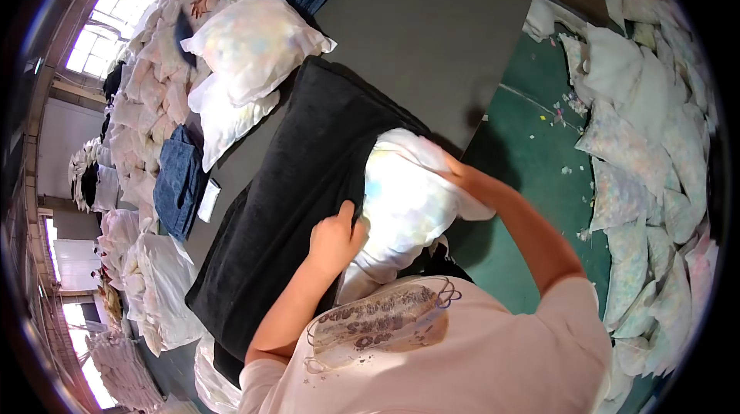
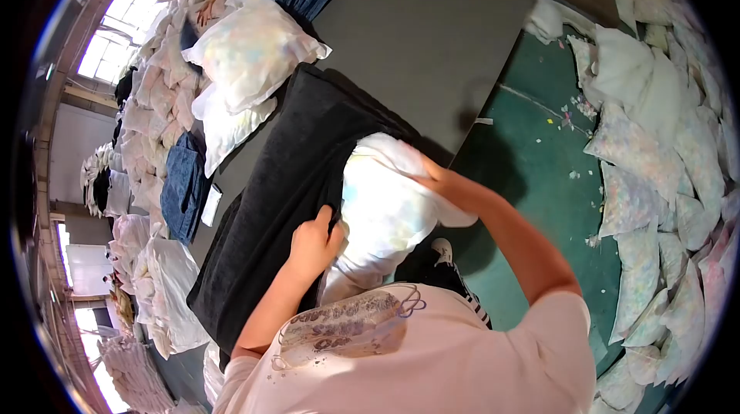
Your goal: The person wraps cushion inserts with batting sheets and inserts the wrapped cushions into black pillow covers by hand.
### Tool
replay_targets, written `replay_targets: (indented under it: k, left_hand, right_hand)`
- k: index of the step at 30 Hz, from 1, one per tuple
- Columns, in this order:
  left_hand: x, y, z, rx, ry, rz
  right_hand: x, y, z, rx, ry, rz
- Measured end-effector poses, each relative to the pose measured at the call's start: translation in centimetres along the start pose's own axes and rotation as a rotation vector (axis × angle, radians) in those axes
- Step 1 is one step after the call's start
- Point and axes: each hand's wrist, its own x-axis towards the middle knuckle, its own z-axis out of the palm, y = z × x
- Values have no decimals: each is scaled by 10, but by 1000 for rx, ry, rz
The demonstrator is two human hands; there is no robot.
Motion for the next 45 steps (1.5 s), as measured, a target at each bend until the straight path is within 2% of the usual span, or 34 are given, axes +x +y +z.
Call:
replay_targets:
  k: [1,3,5,6,7,9,11,13,14,15,16,17,18,19,20,21,22,23,24,25,29,31,35,41,44,45]
  left_hand:
    - [7,2,-5,33,-12,11]
    - [20,4,-13,85,-46,36]
    - [37,8,-24,-120,-3,153]
    - [44,21,-32,-465,-42,198]
    - [47,41,-43,-808,-85,243]
    - [41,93,-72,-791,-302,427]
    - [18,120,-54,-657,-348,989]
    - [-5,126,-60,-469,-661,897]
    - [-11,103,-50,-750,-465,775]
    - [-12,87,-59,-697,-478,559]
    - [-22,63,-65,-785,-496,494]
    - [-43,37,-67,-706,-468,458]
    - [-69,8,-62,-513,-173,542]
    - [-91,-16,-77,-244,92,507]
    - [-119,-27,-104,62,265,333]
    - [-152,-42,-114,243,347,84]
    - [-194,-64,-110,282,403,-192]
    - [-239,-80,-96,236,428,-454]
    - [-277,-85,-77,310,316,-727]
    - [-298,-86,-62,313,245,-848]
    - [-307,-114,25,363,488,-827]
    - [-280,-131,51,318,608,-772]
    - [-266,-146,47,245,626,-759]
    - [-295,-128,6,-90,644,-683]
    - [-361,-130,-32,-283,645,-399]
    - [-391,-140,-38,-394,612,-281]
  right_hand:
    - [-3,29,2,-214,72,-97]
    - [-30,9,32,-553,74,-288]
    - [-38,0,70,-533,157,-261]
    - [-39,-2,88,-522,197,-249]
    - [-32,7,103,-611,261,-366]
    - [-7,59,137,-755,381,-480]
    - [7,73,126,-868,435,-550]
    - [17,63,101,-917,433,-582]
    - [21,53,87,-931,423,-590]
    - [23,50,81,-952,419,-596]
    - [29,44,73,-965,413,-604]
    - [31,42,72,-964,409,-600]
    - [33,41,70,-958,407,-604]
    - [35,40,71,-957,412,-605]
    - [39,39,73,-954,419,-607]
    - [44,40,76,-946,426,-611]
    - [50,40,77,-933,433,-609]
    - [60,39,77,-920,438,-602]
    - [68,39,77,-903,441,-591]
    - [75,40,79,-878,452,-579]
    - [94,51,88,-743,490,-540]
    - [109,57,91,-635,506,-513]
    - [124,57,95,-311,560,-427]
    - [86,85,132,142,565,-311]
    - [32,146,181,242,491,-216]
    - [16,166,200,134,457,-201]
